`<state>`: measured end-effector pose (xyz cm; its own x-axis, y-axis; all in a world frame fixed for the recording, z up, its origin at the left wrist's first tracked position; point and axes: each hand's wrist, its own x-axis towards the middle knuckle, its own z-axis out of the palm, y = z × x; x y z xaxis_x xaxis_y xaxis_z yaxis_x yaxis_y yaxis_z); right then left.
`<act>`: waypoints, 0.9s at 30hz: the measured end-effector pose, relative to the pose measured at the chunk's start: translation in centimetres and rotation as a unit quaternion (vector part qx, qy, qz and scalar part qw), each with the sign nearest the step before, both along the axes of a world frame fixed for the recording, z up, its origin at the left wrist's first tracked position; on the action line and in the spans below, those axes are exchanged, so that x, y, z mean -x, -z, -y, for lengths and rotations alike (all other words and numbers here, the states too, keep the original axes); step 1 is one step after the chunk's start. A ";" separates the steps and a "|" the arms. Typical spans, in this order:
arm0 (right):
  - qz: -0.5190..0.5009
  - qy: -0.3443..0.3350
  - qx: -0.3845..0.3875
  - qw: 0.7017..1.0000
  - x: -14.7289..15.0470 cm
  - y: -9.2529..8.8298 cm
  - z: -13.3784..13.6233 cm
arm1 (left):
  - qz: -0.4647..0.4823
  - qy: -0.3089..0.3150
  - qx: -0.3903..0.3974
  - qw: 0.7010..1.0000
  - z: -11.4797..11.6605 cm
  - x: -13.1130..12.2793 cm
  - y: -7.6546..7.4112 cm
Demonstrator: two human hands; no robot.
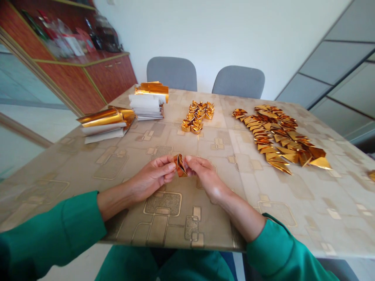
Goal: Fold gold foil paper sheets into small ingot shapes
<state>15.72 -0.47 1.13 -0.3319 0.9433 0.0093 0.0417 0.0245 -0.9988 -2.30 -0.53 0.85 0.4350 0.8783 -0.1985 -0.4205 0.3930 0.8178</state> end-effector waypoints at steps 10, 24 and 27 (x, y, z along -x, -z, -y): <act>-0.162 -0.134 0.252 0.945 -0.8 -1.9 0.4 | 0.066 0.132 0.043 0.988 0.5 0.3 0.0; -0.223 -0.179 0.286 0.915 -1.1 -2.3 0.6 | 0.108 0.127 0.063 0.984 0.7 0.2 -0.3; -0.239 -0.164 0.298 0.909 -1.1 -2.2 0.4 | 0.134 0.110 0.090 0.981 0.8 0.0 -0.3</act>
